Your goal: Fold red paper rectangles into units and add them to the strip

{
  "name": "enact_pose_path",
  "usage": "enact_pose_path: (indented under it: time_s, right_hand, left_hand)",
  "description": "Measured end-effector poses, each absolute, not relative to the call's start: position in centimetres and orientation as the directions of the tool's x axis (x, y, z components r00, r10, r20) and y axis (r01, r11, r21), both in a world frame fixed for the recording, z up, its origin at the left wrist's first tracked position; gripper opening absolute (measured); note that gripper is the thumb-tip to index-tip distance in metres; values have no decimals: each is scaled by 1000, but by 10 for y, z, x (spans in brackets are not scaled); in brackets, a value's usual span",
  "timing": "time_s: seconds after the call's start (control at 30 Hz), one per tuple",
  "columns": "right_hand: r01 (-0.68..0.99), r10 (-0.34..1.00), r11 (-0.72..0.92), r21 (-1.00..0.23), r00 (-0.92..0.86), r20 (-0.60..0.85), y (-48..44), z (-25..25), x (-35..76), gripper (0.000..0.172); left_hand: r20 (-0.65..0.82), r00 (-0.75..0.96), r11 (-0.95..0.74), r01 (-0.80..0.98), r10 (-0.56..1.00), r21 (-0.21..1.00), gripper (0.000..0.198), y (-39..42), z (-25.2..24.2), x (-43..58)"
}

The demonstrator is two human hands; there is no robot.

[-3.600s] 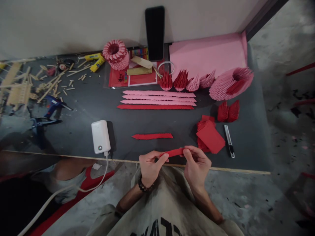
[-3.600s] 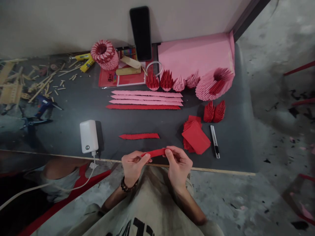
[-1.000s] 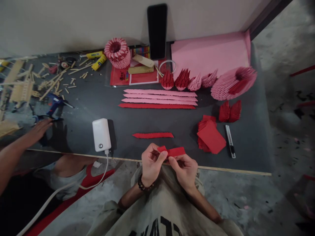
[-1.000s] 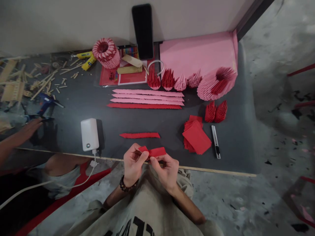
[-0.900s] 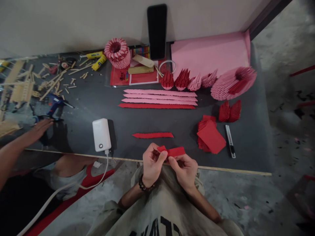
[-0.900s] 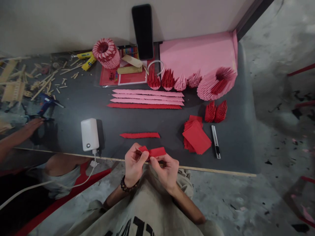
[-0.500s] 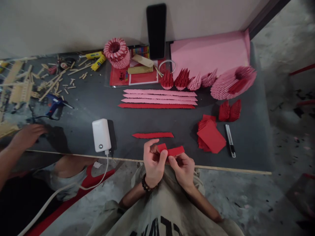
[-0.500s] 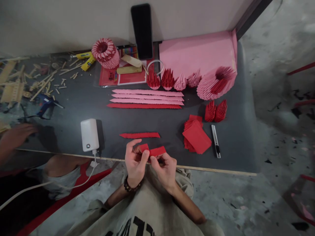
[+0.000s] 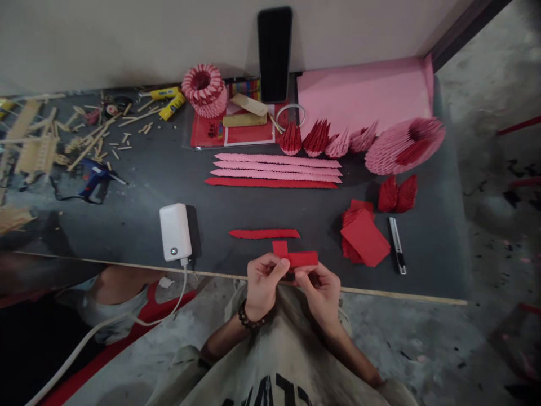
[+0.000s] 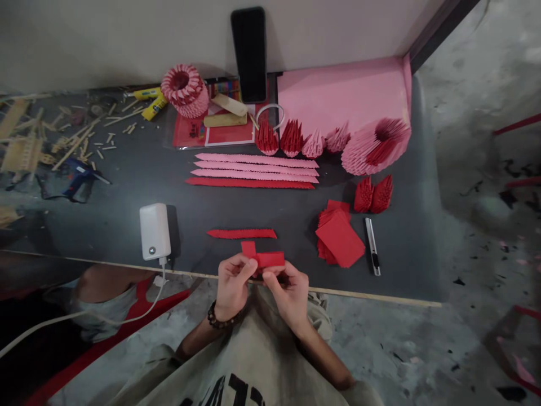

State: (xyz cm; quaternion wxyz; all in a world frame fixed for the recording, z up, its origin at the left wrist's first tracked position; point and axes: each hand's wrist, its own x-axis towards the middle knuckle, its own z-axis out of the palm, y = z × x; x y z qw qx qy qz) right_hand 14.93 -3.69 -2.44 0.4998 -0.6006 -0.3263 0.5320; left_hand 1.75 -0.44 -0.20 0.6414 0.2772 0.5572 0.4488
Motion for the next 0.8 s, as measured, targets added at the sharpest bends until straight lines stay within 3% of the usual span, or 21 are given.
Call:
enact_pose_path:
  time_s: [0.07,0.17,0.27,0.33,0.5,0.6,0.7,0.8]
  right_hand:
    - [-76,948,-190,-979,246,-203,-35,-28,162,16]
    - [38,978,18,-999,209,26,-27,-32,183,51]
    - [177,970,242,-954,-7,245,-17,-30,200,38]
    - [211,956,290,-934,-107,273,-13,-25,206,27]
    - [225,985,171,-959,-76,157,-8,-11,202,14]
    - [140,998,-38,-989,-41,-44,-8,-5,195,3]
    - [53,965,-263,-963,35,-261,-12,-3,187,10]
    - [21,937,-337,-941,111,-333,-18,-6,180,15]
  left_hand:
    - [-464,4,446,-284,886,849,39,-3,4,12]
    - [-486,114,497,-280,867,821,41,-2,12,5]
    - [-496,198,531,-199,845,824,41,0,17,2]
    - [-500,226,535,-140,836,833,39,1,18,2]
    - [-442,198,446,25,875,895,35,1,14,3]
    - [-430,178,422,85,885,903,33,1,8,1]
    - [-445,161,430,121,881,895,28,0,4,-1]
    - [-431,129,408,168,893,897,25,-1,4,1]
